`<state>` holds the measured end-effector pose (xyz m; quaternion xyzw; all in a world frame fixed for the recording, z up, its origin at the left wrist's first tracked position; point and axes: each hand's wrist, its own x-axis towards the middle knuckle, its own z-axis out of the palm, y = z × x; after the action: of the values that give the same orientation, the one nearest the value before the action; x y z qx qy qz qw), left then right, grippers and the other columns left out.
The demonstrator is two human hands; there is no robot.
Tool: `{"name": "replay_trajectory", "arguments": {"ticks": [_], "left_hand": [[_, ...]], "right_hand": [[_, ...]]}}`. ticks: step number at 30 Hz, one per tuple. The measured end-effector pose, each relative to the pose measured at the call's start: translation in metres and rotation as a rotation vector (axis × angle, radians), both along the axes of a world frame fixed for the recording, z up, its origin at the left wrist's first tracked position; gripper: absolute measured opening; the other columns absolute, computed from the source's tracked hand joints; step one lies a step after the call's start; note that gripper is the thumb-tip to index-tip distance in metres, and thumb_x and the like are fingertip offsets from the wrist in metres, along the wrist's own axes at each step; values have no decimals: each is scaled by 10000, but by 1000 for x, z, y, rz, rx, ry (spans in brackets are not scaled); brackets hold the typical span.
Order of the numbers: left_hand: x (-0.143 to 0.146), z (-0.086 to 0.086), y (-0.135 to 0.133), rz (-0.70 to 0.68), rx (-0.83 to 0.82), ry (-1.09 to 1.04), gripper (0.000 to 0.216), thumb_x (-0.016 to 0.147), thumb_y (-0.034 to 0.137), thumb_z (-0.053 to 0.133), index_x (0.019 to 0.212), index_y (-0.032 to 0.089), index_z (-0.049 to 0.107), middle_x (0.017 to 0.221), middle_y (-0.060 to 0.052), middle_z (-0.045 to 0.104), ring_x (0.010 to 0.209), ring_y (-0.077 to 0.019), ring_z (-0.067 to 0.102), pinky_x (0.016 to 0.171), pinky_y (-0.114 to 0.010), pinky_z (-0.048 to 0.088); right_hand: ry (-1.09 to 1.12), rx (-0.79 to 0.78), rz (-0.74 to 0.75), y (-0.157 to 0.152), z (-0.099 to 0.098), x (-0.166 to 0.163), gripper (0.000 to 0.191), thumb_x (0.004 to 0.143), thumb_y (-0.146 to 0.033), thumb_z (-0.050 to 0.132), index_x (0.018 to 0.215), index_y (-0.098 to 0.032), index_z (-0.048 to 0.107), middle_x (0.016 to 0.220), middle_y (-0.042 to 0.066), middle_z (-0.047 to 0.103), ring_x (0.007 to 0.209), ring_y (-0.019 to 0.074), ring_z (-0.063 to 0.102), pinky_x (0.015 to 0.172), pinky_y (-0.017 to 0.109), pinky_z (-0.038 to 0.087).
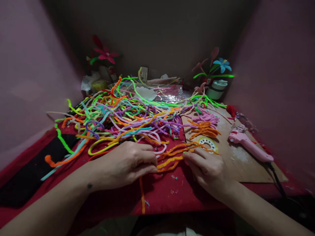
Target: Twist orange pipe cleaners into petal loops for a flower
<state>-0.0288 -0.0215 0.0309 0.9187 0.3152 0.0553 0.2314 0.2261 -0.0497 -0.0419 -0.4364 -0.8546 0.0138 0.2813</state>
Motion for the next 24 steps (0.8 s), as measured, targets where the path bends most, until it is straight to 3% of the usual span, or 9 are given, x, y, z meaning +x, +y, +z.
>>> {"name": "replay_trajectory", "arguments": {"ticks": [3,7,11,14,19,24], "left_hand": [[5,-9,1,112,-4,30,221,913,299,387,890,187,576,698,5,597,580,-90,515,549,-188,352],[12,-27,4,290,213,162,307,877,378,434,1095,176,508,677,-20,629,554,-146,555,509,-229,336],[13,-39,9,275,305,279,351,914,413,311,843,180,563,621,-38,627,514,-155,567,464,-235,289],[10,-40,13,253,367,295,348,908,405,327,755,177,540,616,-35,626,506,-140,565,458,-234,279],[-3,-37,23,314,479,371,220,874,278,387,794,179,567,652,-46,639,510,-151,554,455,-246,272],[-12,-29,37,417,310,300,233,868,287,408,907,198,620,758,-58,664,613,-162,584,515,-237,351]], "right_hand": [[18,6,18,0,1,0,217,860,-147,442,917,-182,649,720,55,582,625,124,539,566,221,406],[14,-2,33,0,1,0,219,858,-131,441,935,-179,640,763,64,584,663,131,547,588,227,419],[19,28,54,2,4,-5,205,849,-111,455,934,-165,633,809,75,605,717,144,562,626,243,441],[-8,68,77,8,9,-11,226,837,-76,448,918,-165,638,918,93,638,837,165,589,714,269,469],[-175,42,115,18,13,-17,281,845,-139,490,1098,-184,603,1127,108,623,933,189,606,745,291,483],[-294,47,175,22,6,-17,231,886,-186,458,1048,-178,622,905,79,640,724,146,570,579,248,402]]}}
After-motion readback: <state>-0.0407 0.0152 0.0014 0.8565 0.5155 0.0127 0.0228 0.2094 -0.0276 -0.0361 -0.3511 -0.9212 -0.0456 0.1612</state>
